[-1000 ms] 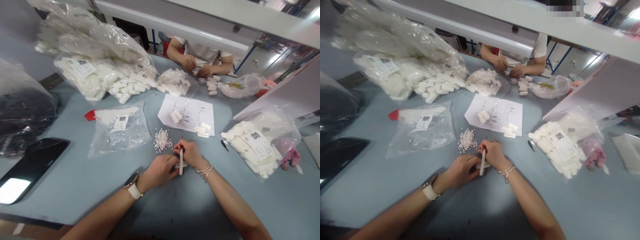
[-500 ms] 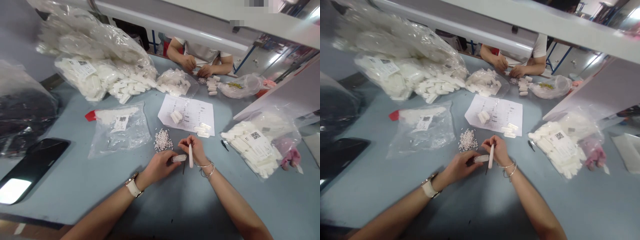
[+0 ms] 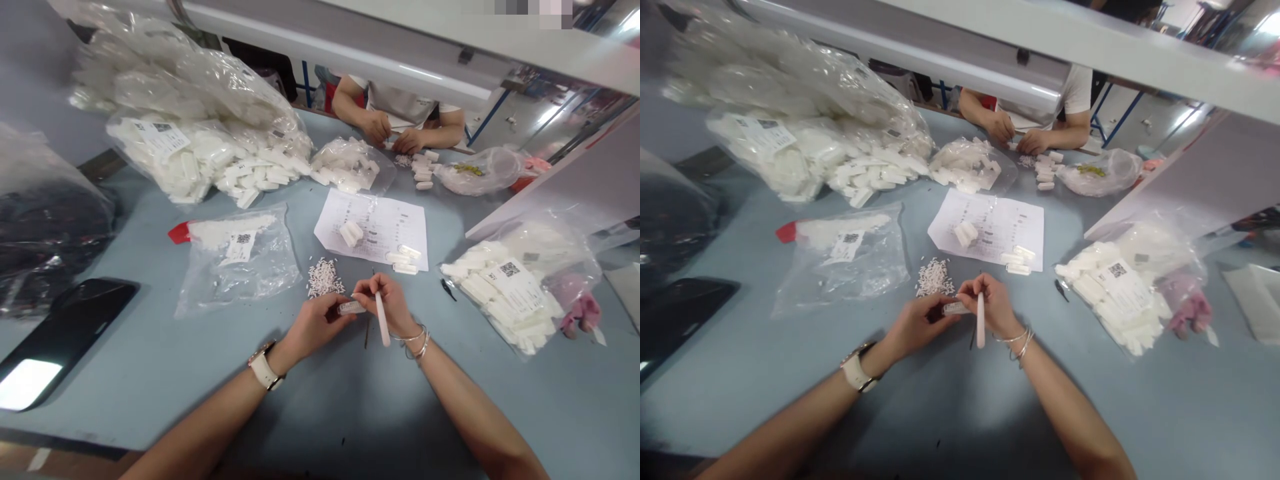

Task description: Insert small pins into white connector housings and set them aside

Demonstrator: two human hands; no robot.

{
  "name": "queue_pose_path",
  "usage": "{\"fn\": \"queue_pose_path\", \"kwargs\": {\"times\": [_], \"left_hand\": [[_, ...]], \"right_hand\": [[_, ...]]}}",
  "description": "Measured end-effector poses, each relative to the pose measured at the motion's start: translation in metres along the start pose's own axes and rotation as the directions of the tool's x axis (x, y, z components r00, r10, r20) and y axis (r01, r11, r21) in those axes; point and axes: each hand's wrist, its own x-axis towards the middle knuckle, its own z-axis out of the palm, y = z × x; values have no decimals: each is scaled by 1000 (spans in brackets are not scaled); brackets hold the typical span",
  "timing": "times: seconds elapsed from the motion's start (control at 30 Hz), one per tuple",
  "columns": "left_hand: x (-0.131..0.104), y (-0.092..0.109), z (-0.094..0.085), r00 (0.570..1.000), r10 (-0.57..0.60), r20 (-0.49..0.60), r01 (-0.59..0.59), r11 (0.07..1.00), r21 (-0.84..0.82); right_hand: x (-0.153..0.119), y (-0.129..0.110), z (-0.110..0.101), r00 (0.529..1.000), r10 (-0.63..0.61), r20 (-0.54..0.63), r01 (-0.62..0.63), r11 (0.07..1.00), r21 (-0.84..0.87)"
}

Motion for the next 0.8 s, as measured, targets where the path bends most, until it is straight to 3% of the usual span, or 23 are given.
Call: {"fn": "queue_pose_path", "kwargs": {"times": [0.43,0.8], "left_hand": [[0,0,-1,985,157,-70,-144,976,164],[0,-3,1,990,134,-51,-120,968,218]], "right_hand": [[-6,0,0,981,-106,160,150,943,-296],[-6,9,-2,933,-270,237,356,791,-498]]}}
